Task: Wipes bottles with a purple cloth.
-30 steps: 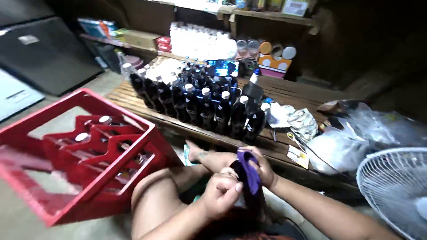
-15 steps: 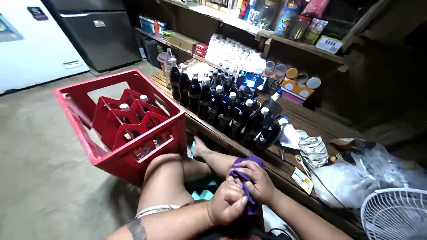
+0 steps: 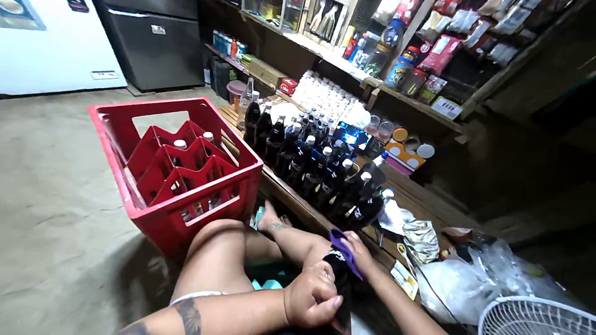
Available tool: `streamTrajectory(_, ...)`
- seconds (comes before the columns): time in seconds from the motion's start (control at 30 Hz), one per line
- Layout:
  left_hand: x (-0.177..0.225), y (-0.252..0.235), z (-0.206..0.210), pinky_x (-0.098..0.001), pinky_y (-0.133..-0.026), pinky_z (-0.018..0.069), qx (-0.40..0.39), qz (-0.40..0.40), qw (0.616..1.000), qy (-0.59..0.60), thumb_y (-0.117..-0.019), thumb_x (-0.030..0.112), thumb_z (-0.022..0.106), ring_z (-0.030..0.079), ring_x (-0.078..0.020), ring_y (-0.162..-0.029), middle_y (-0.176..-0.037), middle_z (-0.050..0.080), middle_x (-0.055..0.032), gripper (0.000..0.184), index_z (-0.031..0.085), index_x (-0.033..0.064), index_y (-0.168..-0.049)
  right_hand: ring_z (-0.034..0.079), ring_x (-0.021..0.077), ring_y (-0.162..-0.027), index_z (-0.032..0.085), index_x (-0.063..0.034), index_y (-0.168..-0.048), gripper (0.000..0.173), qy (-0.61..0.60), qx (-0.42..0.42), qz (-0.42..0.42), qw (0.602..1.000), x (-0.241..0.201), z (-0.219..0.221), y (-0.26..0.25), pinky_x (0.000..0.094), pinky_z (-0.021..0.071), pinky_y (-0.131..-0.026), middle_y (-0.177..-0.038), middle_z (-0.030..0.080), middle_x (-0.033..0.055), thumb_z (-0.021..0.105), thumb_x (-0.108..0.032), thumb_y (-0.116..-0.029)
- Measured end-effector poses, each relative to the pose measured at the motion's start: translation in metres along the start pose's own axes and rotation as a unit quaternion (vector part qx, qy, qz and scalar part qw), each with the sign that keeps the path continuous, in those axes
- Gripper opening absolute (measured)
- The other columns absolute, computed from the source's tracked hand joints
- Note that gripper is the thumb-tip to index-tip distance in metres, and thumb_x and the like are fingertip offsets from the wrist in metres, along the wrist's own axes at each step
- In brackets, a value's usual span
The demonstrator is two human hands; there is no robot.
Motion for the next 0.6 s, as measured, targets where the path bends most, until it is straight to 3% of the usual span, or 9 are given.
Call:
streamTrajectory(0.07,0.003,0.002,0.002,-0.0343,-0.094,0.0426,-0.024,0.019,0.999,-0.01,-0.1047,0.02,0.045,0.055,-0.0203,-0.064,-0.056,0.047,-0.0079,0.046,0.048,0.0071,-0.061,0.056,0.0324,-0.127,0.069,0.0008,-0.126,0.041,0.017,-0.006,-0.05,0.999,-0.027,0.005,0.019,0.0496,0.0421,-0.111,-0.133,0.061,0.0217,0.048,-0.025,-0.1021)
streamTrajectory(0.13,0.004,0.006,0.006,-0.0341,-0.092,0.0415,-0.06,0.025,0.998,-0.024,-0.1038,0.02,0.045,0.054,-0.022,-0.066,-0.057,0.048,-0.0082,0.044,0.049,0.008,-0.062,0.06,0.0305,-0.123,0.074,-0.0103,-0.122,0.045,0.054,0.008,-0.168,0.984,-0.052,0.012,0.04,0.0515,0.0466,-0.105,-0.128,0.066,0.015,0.048,-0.038,-0.0991)
streamTrajectory(0.2,0.003,0.008,0.009,-0.0345,-0.089,0.0417,-0.08,0.023,0.996,-0.027,-0.1038,0.021,0.045,0.054,-0.0227,-0.066,-0.056,0.049,-0.0079,0.045,0.049,0.0089,-0.061,0.062,0.0253,-0.12,0.075,-0.0217,-0.121,0.051,0.087,0.022,-0.264,0.96,-0.061,0.017,0.05,0.0461,0.0501,-0.1,-0.127,0.069,0.0088,0.039,-0.051,-0.0999)
streamTrajectory(0.27,0.002,0.007,0.009,-0.0345,-0.09,0.0418,-0.084,0.021,0.996,-0.02,-0.1038,0.022,0.045,0.055,-0.0225,-0.067,-0.057,0.048,-0.0075,0.045,0.049,0.0093,-0.061,0.062,0.0188,-0.119,0.074,-0.0238,-0.122,0.053,0.056,0.041,-0.303,0.95,-0.052,0.017,0.047,0.0398,0.0517,-0.1,-0.124,0.07,0.0055,0.036,-0.056,-0.1024)
streamTrajectory(0.37,-0.004,0.004,0.007,-0.034,-0.089,0.0416,-0.072,0.013,0.997,-0.012,-0.104,0.02,0.046,0.054,-0.0213,-0.065,-0.055,0.046,-0.0073,0.045,0.047,0.0085,-0.06,0.063,0.0124,-0.116,0.073,-0.0198,-0.122,0.051,-0.004,0.072,-0.327,0.942,-0.031,0.015,0.035,0.033,0.0529,-0.1,-0.12,0.069,0.0044,0.038,-0.053,-0.1045)
streamTrajectory(0.5,-0.006,0.005,0.005,-0.0345,-0.091,0.0425,-0.06,0.009,0.998,-0.01,-0.1043,0.02,0.046,0.054,-0.0207,-0.063,-0.054,0.047,-0.007,0.046,0.047,0.0085,-0.06,0.062,0.0099,-0.113,0.074,-0.0081,-0.113,0.058,-0.051,0.097,-0.29,0.951,-0.003,0.012,0.022,0.0298,0.0505,-0.102,-0.116,0.069,0.0064,0.036,-0.052,-0.1062)
streamTrajectory(0.6,-0.005,0.006,0.005,-0.0355,-0.091,0.0432,-0.059,-0.003,0.998,-0.009,-0.1044,0.021,0.046,0.055,-0.0211,-0.063,-0.054,0.048,-0.0073,0.047,0.047,0.0082,-0.059,0.063,0.0157,-0.115,0.073,0.0014,-0.11,0.057,-0.046,0.106,-0.223,0.968,0.019,0.012,0.014,0.0343,0.0485,-0.105,-0.116,0.07,0.0135,0.038,-0.043,-0.1049)
Point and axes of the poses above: each hand's wrist, its own y-axis away from the middle knuckle, its own z-axis out of the palm, x = y × z, the point moved 4 cm from there along -y, towards the middle knuckle
